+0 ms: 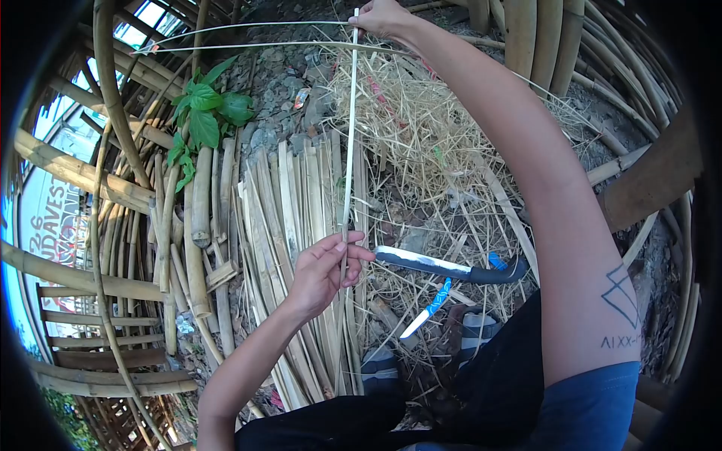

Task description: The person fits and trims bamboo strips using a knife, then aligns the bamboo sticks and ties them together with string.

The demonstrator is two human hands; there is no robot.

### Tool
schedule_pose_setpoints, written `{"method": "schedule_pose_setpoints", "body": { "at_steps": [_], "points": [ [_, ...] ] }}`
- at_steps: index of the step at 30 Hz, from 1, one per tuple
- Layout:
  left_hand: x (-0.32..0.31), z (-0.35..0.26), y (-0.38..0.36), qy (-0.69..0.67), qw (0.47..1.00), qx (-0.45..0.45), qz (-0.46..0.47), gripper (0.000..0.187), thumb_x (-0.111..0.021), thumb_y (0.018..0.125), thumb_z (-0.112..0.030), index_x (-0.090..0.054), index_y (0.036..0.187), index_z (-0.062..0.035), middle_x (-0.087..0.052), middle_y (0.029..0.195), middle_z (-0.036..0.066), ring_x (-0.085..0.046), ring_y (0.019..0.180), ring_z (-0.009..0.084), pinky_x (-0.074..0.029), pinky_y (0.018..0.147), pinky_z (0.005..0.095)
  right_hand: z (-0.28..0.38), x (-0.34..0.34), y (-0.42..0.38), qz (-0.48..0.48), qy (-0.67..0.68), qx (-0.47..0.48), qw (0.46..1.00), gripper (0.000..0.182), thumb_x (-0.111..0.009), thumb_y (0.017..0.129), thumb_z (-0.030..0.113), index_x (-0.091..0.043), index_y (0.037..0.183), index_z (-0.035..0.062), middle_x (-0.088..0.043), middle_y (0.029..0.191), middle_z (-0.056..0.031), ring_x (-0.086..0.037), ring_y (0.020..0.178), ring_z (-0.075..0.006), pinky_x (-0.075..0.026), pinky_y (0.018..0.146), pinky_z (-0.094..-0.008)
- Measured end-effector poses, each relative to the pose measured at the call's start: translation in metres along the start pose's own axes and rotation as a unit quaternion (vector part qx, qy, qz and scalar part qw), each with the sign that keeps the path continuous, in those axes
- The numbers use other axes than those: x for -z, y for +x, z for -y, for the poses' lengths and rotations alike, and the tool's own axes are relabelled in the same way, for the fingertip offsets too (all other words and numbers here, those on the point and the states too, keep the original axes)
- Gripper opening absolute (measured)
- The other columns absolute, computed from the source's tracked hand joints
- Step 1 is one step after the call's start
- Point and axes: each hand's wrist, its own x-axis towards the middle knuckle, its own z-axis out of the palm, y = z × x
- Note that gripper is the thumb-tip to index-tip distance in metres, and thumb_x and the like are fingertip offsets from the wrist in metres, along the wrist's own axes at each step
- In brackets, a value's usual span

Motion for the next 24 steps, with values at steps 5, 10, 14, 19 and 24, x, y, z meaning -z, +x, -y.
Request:
{"method": "schedule_pose_setpoints", "body": {
  "at_steps": [5,10,14,19,24],
  "points": [
    [0.009,0.009,-0.011,0.029,0.999,0.001,0.017,0.032,-0.039,0.102,-0.016,-0.047,0.125,0.0031,-0.065,0.098,0.017,-0.049,0.065,0.0123,-0.042,0.057,0.0239,0.002,0.004,-0.009,-0.032,0.019,-0.017,0.999,0.036,-0.070,0.073,0.035,-0.073,0.095,0.0070,-0.070,0.099,-0.0157,-0.066,0.098,-0.0279,-0.049,0.088,-0.0335],
    [0.008,0.013,-0.015,0.097,0.995,-0.001,-0.005,0.030,-0.039,0.102,-0.018,-0.048,0.123,0.0018,-0.065,0.098,0.014,-0.047,0.063,0.0092,-0.040,0.053,0.0217,-0.026,-0.021,0.028,-0.032,0.028,0.098,0.994,0.028,-0.066,0.085,0.025,-0.070,0.069,0.0023,-0.067,0.067,-0.0065,-0.058,0.067,-0.0135,-0.046,0.070,-0.0342],
    [0.012,0.018,-0.018,0.088,0.996,-0.018,-0.009,0.030,-0.040,0.102,-0.017,-0.048,0.123,0.0020,-0.065,0.096,0.014,-0.043,0.060,0.0081,-0.039,0.053,0.0216,-0.019,-0.015,0.018,0.004,0.043,0.086,0.995,0.027,-0.071,0.081,0.031,-0.074,0.073,0.0056,-0.070,0.077,-0.0085,-0.064,0.077,-0.0178,-0.048,0.077,-0.0328],
    [0.011,0.012,-0.025,0.075,0.997,-0.028,-0.015,0.028,-0.039,0.102,-0.014,-0.049,0.122,0.0029,-0.063,0.090,0.013,-0.038,0.058,0.0071,-0.036,0.052,0.0213,-0.017,-0.004,0.005,0.034,0.064,0.097,0.993,0.033,-0.071,0.084,0.035,-0.074,0.078,0.0032,-0.069,0.067,-0.0016,-0.060,0.060,-0.0075,-0.047,0.064,-0.0275],
    [0.020,0.012,-0.028,0.087,0.995,-0.030,-0.034,0.027,-0.039,0.101,-0.013,-0.050,0.120,0.0033,-0.062,0.087,0.013,-0.036,0.056,0.0072,-0.034,0.050,0.0214,-0.019,0.019,0.011,0.059,0.159,0.054,0.984,0.028,-0.068,0.086,0.031,-0.073,0.086,0.0042,-0.068,0.070,-0.0065,-0.059,0.061,-0.0131,-0.048,0.059,-0.0291]
  ]
}}
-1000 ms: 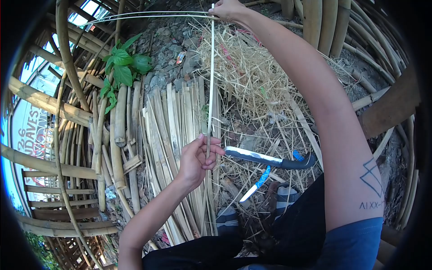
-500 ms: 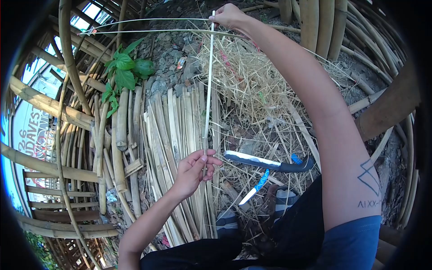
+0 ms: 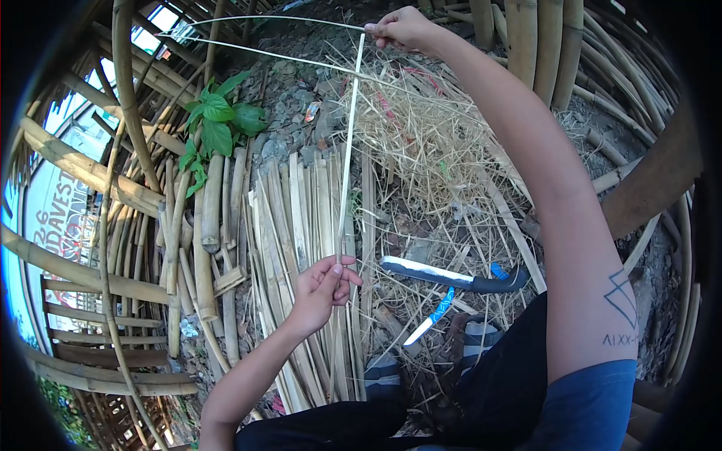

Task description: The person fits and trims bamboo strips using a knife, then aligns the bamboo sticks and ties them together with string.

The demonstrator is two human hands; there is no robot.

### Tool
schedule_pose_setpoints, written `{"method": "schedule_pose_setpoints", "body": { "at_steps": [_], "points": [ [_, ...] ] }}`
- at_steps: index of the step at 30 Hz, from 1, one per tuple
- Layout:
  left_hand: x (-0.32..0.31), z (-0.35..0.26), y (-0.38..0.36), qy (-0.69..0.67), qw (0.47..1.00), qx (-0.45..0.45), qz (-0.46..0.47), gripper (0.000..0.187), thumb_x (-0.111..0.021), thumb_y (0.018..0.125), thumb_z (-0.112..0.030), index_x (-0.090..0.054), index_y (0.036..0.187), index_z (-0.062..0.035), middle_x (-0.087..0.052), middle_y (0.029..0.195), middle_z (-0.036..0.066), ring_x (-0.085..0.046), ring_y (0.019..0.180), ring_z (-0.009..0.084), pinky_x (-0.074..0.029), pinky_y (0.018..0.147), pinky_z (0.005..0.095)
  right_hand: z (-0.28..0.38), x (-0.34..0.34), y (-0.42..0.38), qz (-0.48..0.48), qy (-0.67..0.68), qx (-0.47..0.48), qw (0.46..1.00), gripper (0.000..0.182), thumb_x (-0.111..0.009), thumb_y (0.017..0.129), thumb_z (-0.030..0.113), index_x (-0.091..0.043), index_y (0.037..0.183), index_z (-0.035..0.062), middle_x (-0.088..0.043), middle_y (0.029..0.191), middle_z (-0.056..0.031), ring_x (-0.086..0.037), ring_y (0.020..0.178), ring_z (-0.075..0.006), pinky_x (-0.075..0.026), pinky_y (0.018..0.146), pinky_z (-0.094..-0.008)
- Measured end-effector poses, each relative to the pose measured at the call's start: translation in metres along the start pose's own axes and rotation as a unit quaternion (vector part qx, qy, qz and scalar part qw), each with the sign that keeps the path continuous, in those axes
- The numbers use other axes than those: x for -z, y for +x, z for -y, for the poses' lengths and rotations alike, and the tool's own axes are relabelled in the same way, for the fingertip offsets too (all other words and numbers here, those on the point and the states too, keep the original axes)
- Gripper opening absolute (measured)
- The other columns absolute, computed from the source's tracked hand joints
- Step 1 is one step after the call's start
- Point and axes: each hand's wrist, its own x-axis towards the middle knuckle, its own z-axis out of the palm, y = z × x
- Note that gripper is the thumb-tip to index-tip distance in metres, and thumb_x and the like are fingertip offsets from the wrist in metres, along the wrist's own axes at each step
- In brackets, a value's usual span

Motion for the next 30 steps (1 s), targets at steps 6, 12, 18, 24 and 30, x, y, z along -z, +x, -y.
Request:
{"method": "schedule_pose_setpoints", "body": {
  "at_steps": [6,12,18,24,30],
  "points": [
    [0.031,-0.009,-0.012,0.006,1.000,0.004,-0.023,0.025,-0.038,0.101,-0.011,-0.051,0.117,0.0029,-0.062,0.085,0.012,-0.033,0.054,0.0063,-0.030,0.048,0.0205,-0.012,0.028,-0.003,-0.108,-0.042,0.021,0.993,0.035,-0.062,0.091,0.037,-0.065,0.080,0.0044,-0.049,0.060,0.0049,-0.039,0.056,-0.0043,-0.030,0.051,-0.0232],
    [0.092,-0.047,-0.066,0.046,0.997,0.038,-0.052,0.025,-0.038,0.101,-0.009,-0.051,0.117,0.0041,-0.061,0.084,0.011,-0.033,0.054,0.0059,-0.031,0.048,0.0202,-0.044,0.049,0.009,-0.138,-0.186,-0.028,0.972,0.036,-0.061,0.090,0.038,-0.066,0.091,0.0025,-0.064,0.082,-0.0062,-0.057,0.078,-0.0195,-0.044,0.077,-0.0344],
    [0.102,-0.035,-0.149,-0.005,0.993,0.076,-0.091,0.024,-0.039,0.100,-0.009,-0.053,0.115,0.0047,-0.062,0.083,0.014,-0.033,0.054,0.0073,-0.030,0.048,0.0215,-0.028,0.025,-0.062,-0.203,-0.524,0.089,0.822,0.042,-0.059,0.088,0.038,-0.057,0.115,0.0058,-0.059,0.111,-0.0108,-0.051,0.110,-0.0294,-0.040,0.091,-0.0426],
    [0.086,-0.018,-0.183,-0.027,0.991,0.083,-0.102,0.024,-0.043,0.099,-0.011,-0.055,0.112,0.0051,-0.062,0.079,0.016,-0.031,0.052,0.0063,-0.028,0.046,0.0213,-0.031,0.010,-0.238,0.052,-0.419,0.076,0.903,0.033,-0.065,0.084,0.032,-0.060,0.094,0.0009,-0.060,0.091,-0.0145,-0.056,0.092,-0.0304,-0.044,0.080,-0.0405],
    [0.092,0.010,-0.198,-0.009,0.989,0.133,-0.056,0.024,-0.040,0.100,-0.008,-0.054,0.113,0.0072,-0.063,0.079,0.015,-0.034,0.052,0.0067,-0.030,0.047,0.0218,-0.120,0.008,-0.398,0.025,-0.399,-0.146,0.905,0.031,-0.069,0.082,0.027,-0.061,0.091,-0.0014,-0.059,0.092,-0.0192,-0.058,0.090,-0.0365,-0.046,0.079,-0.0435]
  ]
}}
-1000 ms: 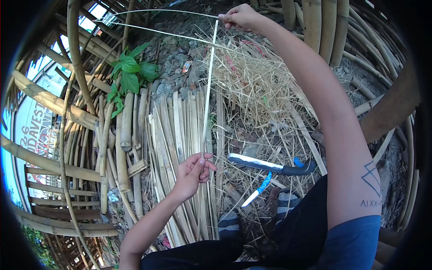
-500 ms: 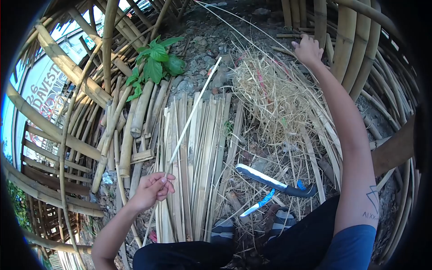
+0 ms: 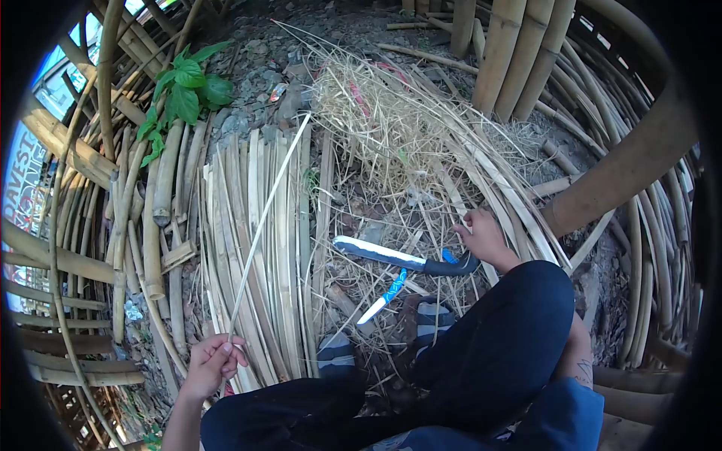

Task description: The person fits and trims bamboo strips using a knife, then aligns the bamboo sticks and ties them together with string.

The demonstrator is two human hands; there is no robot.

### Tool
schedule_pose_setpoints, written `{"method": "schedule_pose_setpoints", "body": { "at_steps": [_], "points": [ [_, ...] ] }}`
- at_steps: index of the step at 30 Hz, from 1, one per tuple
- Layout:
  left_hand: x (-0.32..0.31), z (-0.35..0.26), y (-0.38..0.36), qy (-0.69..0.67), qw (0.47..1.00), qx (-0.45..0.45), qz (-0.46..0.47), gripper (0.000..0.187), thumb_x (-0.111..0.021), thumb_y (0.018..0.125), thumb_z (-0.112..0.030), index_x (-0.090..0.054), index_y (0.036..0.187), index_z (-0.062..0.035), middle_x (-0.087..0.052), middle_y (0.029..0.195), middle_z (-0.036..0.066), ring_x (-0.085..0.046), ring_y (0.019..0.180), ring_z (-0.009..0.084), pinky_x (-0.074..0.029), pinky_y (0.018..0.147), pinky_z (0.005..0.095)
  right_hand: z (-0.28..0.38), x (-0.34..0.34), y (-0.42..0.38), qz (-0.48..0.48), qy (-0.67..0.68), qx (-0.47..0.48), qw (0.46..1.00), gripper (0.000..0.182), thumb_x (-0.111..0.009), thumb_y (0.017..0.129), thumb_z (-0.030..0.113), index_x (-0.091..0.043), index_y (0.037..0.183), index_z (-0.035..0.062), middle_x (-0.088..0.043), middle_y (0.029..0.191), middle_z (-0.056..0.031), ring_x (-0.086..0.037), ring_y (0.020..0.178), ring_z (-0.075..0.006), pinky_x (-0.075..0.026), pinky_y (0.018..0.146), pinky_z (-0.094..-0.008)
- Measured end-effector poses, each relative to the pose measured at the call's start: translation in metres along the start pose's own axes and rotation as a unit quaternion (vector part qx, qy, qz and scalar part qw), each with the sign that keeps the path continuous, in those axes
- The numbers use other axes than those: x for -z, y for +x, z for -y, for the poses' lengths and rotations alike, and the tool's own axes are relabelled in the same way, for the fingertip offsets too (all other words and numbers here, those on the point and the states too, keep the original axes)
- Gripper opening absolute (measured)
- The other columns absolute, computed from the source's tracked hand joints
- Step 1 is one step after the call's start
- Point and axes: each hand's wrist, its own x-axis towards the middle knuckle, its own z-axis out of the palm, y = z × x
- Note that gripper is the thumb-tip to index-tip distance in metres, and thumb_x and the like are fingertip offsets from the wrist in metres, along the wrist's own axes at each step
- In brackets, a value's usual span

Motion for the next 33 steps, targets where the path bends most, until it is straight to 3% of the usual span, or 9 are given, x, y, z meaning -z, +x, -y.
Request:
{"method": "schedule_pose_setpoints", "body": {
  "at_steps": [4,6,11,14,17,19,25,26,33],
  "points": [
    [-0.005,0.010,-0.014,0.055,0.995,0.083,-0.004,0.024,-0.041,0.099,-0.008,-0.055,0.112,0.0064,-0.063,0.078,0.012,-0.036,0.052,0.0060,-0.032,0.047,0.0208,-0.006,-0.040,-0.042,-0.013,-0.008,0.045,0.999,0.038,-0.072,0.078,0.027,-0.058,0.098,-0.0023,-0.056,0.100,-0.0206,-0.052,0.097,-0.0368,-0.043,0.084,-0.0438],
    [-0.006,0.019,-0.020,0.067,0.987,0.149,-0.004,0.023,-0.042,0.099,-0.008,-0.057,0.111,0.0051,-0.064,0.080,0.008,-0.046,0.056,0.0064,-0.039,0.053,0.0199,0.008,-0.047,-0.050,0.042,0.008,0.206,0.978,0.043,-0.074,0.076,0.028,-0.057,0.100,-0.0021,-0.056,0.100,-0.0194,-0.052,0.097,-0.0348,-0.042,0.086,-0.0432],
    [0.018,0.063,-0.030,0.105,0.978,0.182,0.011,0.023,-0.045,0.099,-0.008,-0.060,0.111,0.0055,-0.066,0.085,0.005,-0.062,0.077,0.0095,-0.047,0.072,0.0218,0.003,-0.097,-0.046,0.126,-0.111,0.230,0.958,0.050,-0.076,0.072,0.032,-0.055,0.102,-0.0015,-0.058,0.096,-0.0178,-0.053,0.097,-0.0331,-0.044,0.083,-0.0420],
    [0.030,0.091,-0.039,0.073,0.980,0.182,0.015,0.022,-0.049,0.098,-0.008,-0.061,0.110,0.0061,-0.068,0.097,0.008,-0.063,0.093,0.0100,-0.048,0.081,0.0231,0.006,-0.103,-0.042,0.157,-0.152,0.208,0.953,0.045,-0.072,0.076,0.027,-0.053,0.103,-0.0036,-0.061,0.092,-0.0180,-0.057,0.093,-0.0341,-0.046,0.082,-0.0432],
    [0.020,0.095,-0.047,0.049,0.980,0.188,-0.029,0.022,-0.061,0.090,-0.009,-0.063,0.104,0.0078,-0.069,0.091,0.008,-0.065,0.081,0.0105,-0.052,0.070,0.0229,0.016,-0.084,-0.043,0.120,-0.147,0.230,0.955,0.041,-0.067,0.081,0.026,-0.052,0.105,-0.0045,-0.061,0.092,-0.0185,-0.060,0.087,-0.0346,-0.047,0.079,-0.0433],
    [0.030,0.111,-0.049,0.065,0.976,0.208,-0.022,0.022,-0.056,0.094,-0.010,-0.063,0.105,0.0072,-0.069,0.093,0.008,-0.065,0.085,0.0110,-0.050,0.075,0.0233,0.026,-0.065,-0.045,0.128,-0.137,0.232,0.954,0.041,-0.062,0.085,0.027,-0.050,0.108,-0.0047,-0.062,0.087,-0.0207,-0.062,0.080,-0.0355,-0.049,0.072,-0.0443],
    [0.044,0.128,-0.057,0.073,0.974,0.212,-0.006,0.024,-0.051,0.098,-0.012,-0.063,0.106,0.0065,-0.069,0.093,0.008,-0.065,0.088,0.0117,-0.050,0.080,0.0242,0.032,-0.034,-0.051,0.211,0.049,0.066,0.974,0.054,-0.067,0.084,0.043,-0.054,0.105,-0.0047,-0.063,0.076,-0.0230,-0.065,0.073,-0.0369,-0.050,0.065,-0.0436],
    [0.043,0.128,-0.057,0.070,0.975,0.210,-0.005,0.024,-0.051,0.098,-0.013,-0.063,0.105,0.0065,-0.069,0.093,0.008,-0.065,0.088,0.0117,-0.050,0.079,0.0243,0.053,-0.011,-0.048,0.273,0.086,-0.031,0.958,0.057,-0.070,0.080,0.047,-0.057,0.102,-0.0035,-0.063,0.074,-0.0216,-0.064,0.070,-0.0381,-0.050,0.066,-0.0418],
    [0.031,0.117,-0.051,0.008,0.985,0.170,-0.016,0.024,-0.051,0.098,-0.013,-0.063,0.106,0.0062,-0.068,0.092,0.008,-0.064,0.087,0.0105,-0.049,0.078,0.0234,0.060,0.027,-0.033,0.200,0.076,0.018,0.977,0.044,-0.073,0.078,0.041,-0.060,0.092,0.0011,-0.064,0.074,-0.0169,-0.064,0.067,-0.0346,-0.049,0.064,-0.0423]
  ]
}}
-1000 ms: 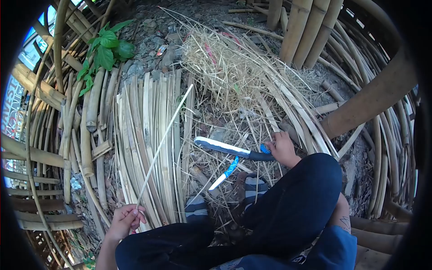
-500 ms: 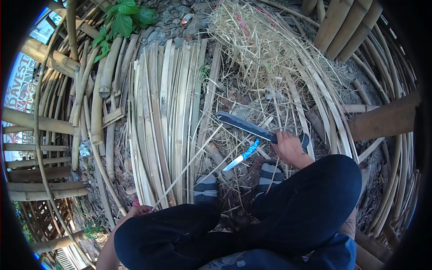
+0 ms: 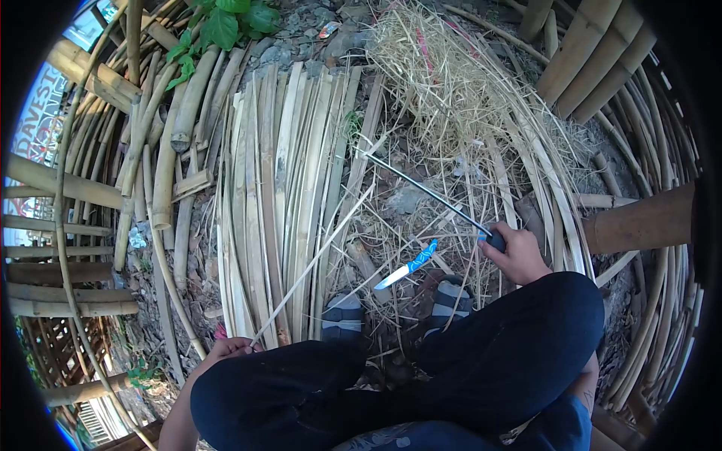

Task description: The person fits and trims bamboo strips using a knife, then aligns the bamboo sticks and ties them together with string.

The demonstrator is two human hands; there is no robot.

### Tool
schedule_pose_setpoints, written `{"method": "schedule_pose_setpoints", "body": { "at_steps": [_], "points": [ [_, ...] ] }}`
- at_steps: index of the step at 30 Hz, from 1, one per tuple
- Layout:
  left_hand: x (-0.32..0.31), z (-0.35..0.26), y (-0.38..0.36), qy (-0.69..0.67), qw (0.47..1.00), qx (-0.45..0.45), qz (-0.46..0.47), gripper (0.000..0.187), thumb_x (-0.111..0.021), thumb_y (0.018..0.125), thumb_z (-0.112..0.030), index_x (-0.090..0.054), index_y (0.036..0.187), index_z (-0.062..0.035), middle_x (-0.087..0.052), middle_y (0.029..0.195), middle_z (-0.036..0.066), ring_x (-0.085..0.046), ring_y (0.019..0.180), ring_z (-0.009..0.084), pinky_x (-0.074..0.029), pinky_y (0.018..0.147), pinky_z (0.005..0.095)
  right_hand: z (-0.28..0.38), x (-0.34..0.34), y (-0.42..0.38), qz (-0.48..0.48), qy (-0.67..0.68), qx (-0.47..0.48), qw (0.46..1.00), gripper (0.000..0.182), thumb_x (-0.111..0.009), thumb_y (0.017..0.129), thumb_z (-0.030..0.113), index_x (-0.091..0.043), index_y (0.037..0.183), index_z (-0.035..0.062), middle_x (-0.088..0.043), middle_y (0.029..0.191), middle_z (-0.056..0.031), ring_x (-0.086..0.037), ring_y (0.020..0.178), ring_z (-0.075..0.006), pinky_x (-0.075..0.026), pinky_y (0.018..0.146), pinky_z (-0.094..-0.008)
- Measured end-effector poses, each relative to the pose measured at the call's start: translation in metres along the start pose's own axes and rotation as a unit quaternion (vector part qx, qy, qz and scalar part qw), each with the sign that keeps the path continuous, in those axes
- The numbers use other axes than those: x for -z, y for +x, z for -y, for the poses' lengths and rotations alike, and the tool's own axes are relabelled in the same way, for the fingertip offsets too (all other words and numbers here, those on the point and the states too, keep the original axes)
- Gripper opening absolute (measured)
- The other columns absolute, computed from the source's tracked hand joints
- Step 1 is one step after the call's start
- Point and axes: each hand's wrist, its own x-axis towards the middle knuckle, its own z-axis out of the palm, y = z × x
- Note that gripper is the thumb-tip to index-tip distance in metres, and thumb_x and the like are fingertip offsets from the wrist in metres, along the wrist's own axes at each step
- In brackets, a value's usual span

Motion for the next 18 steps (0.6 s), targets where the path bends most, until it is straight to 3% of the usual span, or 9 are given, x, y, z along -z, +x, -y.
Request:
{"method": "schedule_pose_setpoints", "body": {
  "at_steps": [2,5,9,11,12,14,16,18],
  "points": [
    [-0.008,-0.015,-0.008,0.001,1.000,-0.002,-0.027,0.024,-0.053,0.097,-0.014,-0.063,0.105,0.0061,-0.068,0.094,0.008,-0.064,0.087,0.0107,-0.049,0.079,0.0235,0.018,0.031,0.000,-0.098,-0.252,0.101,0.957,0.036,-0.075,0.072,0.034,-0.059,0.084,0.0042,-0.064,0.073,-0.0135,-0.063,0.067,-0.0306,-0.048,0.062,-0.0419],
    [-0.015,-0.043,-0.033,-0.031,0.999,-0.027,-0.025,0.022,-0.055,0.096,-0.012,-0.063,0.105,0.0063,-0.068,0.094,0.007,-0.063,0.087,0.0102,-0.049,0.077,0.0234,0.041,0.077,-0.008,-0.225,-0.372,0.196,0.879,0.030,-0.077,0.063,0.027,-0.059,0.077,0.0074,-0.061,0.069,-0.0088,-0.060,0.069,-0.0295,-0.046,0.064,-0.0393],
    [-0.012,-0.050,-0.066,0.071,0.993,-0.054,-0.077,0.021,-0.056,0.094,-0.010,-0.062,0.106,0.0069,-0.068,0.094,0.007,-0.061,0.085,0.0090,-0.049,0.074,0.0227,0.048,0.113,0.000,-0.318,-0.423,0.203,0.824,0.027,-0.074,0.064,0.023,-0.059,0.079,0.0061,-0.060,0.069,-0.0119,-0.060,0.068,-0.0326,-0.045,0.063,-0.0449],
    [0.001,-0.044,-0.073,0.100,0.984,-0.147,-0.018,0.019,-0.054,0.095,-0.008,-0.062,0.104,0.0072,-0.067,0.091,0.006,-0.059,0.081,0.0076,-0.048,0.071,0.0224,0.058,0.131,0.006,-0.258,-0.313,0.024,0.914,0.026,-0.072,0.064,0.018,-0.059,0.081,0.0036,-0.062,0.071,-0.0135,-0.060,0.070,-0.0353,-0.046,0.065,-0.0463],
    [0.007,-0.046,-0.076,0.104,0.982,-0.156,-0.016,0.019,-0.054,0.095,-0.008,-0.062,0.104,0.0072,-0.067,0.091,0.006,-0.059,0.081,0.0076,-0.048,0.071,0.0224,0.060,0.137,0.015,-0.233,-0.253,0.019,0.939,0.026,-0.070,0.067,0.018,-0.060,0.084,0.0012,-0.062,0.074,-0.0162,-0.062,0.069,-0.0324,-0.048,0.067,-0.0444],
    [0.012,-0.055,-0.084,0.174,0.977,-0.101,-0.071,0.018,-0.051,0.095,-0.006,-0.063,0.102,0.0070,-0.065,0.087,0.005,-0.057,0.076,0.0077,-0.047,0.068,0.0230,0.084,0.142,0.022,-0.152,-0.088,0.023,0.984,0.025,-0.073,0.071,0.017,-0.060,0.086,0.0010,-0.065,0.077,-0.0136,-0.063,0.067,-0.0257,-0.049,0.067,-0.0397],
    [-0.009,-0.100,-0.101,0.201,0.971,-0.094,-0.086,0.018,-0.049,0.095,-0.004,-0.063,0.101,0.0067,-0.064,0.082,0.005,-0.057,0.074,0.0086,-0.046,0.066,0.0233,0.097,0.127,0.040,-0.087,0.111,0.072,0.987,0.026,-0.076,0.075,0.016,-0.059,0.085,-0.0006,-0.066,0.077,-0.0091,-0.063,0.068,-0.0200,-0.048,0.059,-0.0354],
    [-0.017,-0.132,-0.116,0.236,0.963,-0.089,-0.099,0.019,-0.047,0.095,-0.002,-0.063,0.100,0.0065,-0.063,0.078,0.005,-0.057,0.071,0.0095,-0.046,0.065,0.0235,0.132,0.131,0.031,0.021,0.247,0.057,0.967,0.029,-0.080,0.074,0.016,-0.059,0.087,0.0007,-0.066,0.078,-0.0055,-0.061,0.066,-0.0130,-0.047,0.055,-0.0297]
  ]
}}
